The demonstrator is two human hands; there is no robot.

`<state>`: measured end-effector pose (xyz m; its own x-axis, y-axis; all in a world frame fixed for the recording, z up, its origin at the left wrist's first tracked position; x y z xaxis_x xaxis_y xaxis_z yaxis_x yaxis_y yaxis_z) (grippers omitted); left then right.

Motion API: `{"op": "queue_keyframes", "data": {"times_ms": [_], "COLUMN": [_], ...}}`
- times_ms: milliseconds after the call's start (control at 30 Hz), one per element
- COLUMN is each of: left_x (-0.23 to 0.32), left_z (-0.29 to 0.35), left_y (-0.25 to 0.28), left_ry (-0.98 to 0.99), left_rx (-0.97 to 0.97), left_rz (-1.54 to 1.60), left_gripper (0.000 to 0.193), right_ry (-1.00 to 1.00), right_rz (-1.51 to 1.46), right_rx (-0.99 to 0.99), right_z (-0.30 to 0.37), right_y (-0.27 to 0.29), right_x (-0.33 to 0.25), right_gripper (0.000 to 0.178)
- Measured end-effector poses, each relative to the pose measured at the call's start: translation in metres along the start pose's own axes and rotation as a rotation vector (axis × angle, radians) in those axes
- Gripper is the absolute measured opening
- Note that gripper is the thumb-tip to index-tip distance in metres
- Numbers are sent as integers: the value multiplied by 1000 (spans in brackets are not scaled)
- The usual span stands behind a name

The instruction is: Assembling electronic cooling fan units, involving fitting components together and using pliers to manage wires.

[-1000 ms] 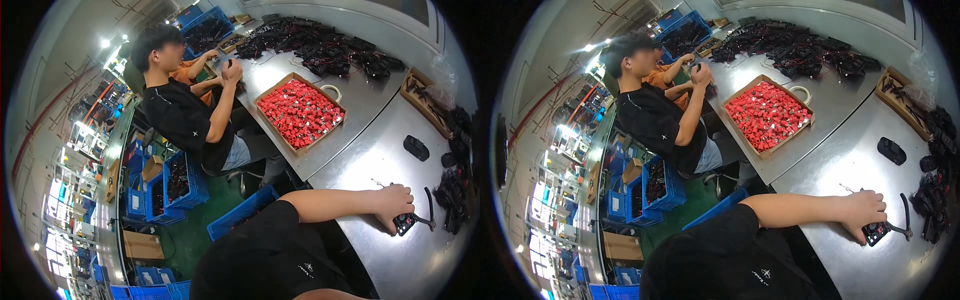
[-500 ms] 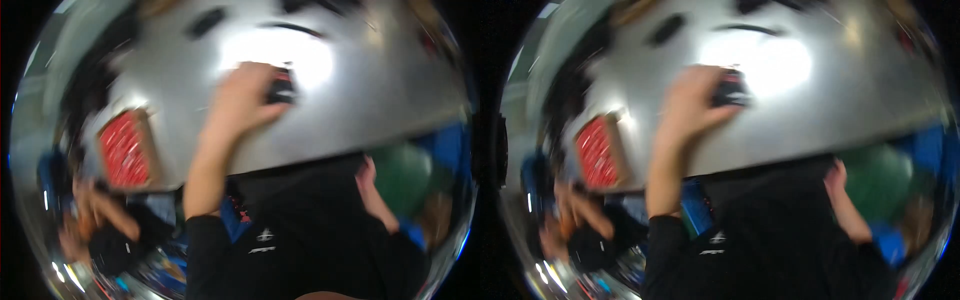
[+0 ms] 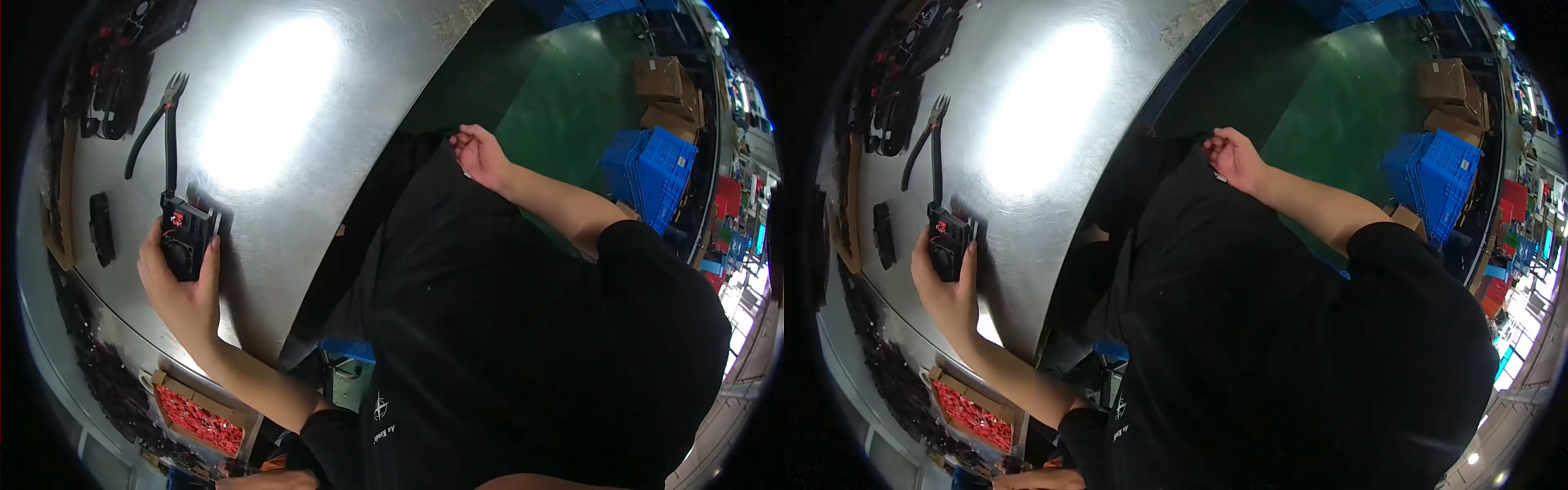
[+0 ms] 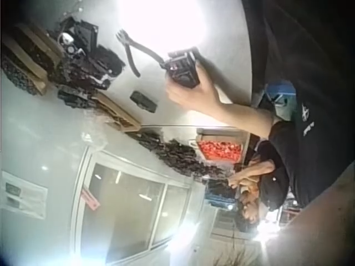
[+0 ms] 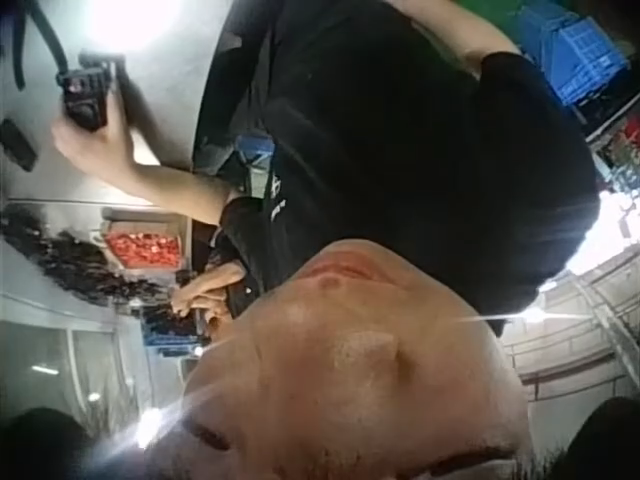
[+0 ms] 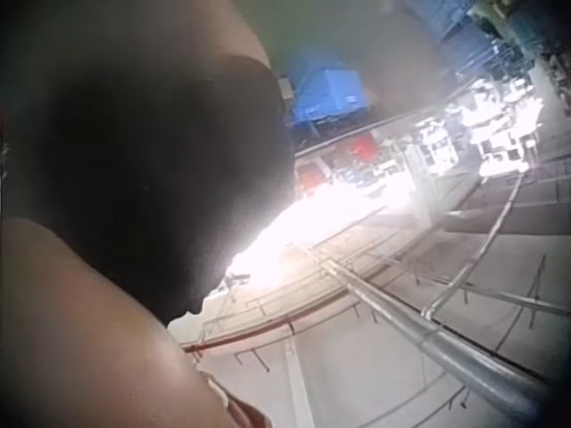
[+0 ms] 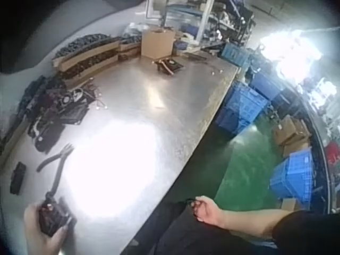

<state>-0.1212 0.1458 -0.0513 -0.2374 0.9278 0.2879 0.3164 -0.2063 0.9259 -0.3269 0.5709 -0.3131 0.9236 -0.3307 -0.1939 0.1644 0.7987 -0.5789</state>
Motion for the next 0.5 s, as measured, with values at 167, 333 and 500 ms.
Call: {"op": "queue_keyframes", "data": {"times_ms": [167,333,500], "left_x": [5,8,1], "left_z": [-2,-6,-13], "left_y": [1,-3,7], "left_ry": [-1,-1,-35], "left_rx": [3,8,46], "left_rz": [-15,-12,15], "left_gripper": [66,67,67], "right_ry": [-11,8,56], "right_rz": [577,1537,2270], "right_rx": [195,-84,-444], "right_z": [-6,-34,-67], "right_y": [18,34,-5], "right_x": [2,-18,-23], "right_gripper": [19,30,44]}}
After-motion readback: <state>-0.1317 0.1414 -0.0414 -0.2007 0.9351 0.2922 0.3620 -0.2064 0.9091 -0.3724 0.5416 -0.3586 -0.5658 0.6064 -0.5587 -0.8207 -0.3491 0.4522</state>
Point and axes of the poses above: each hand's wrist, its own z-axis away from the middle knuckle, its own y-axis out of the back of the hand, x = y × z, the point moved 5 cm from there along -z, towards the middle knuckle, and after that the axes turned 10 degrees about -y, right-handed, at the moved point
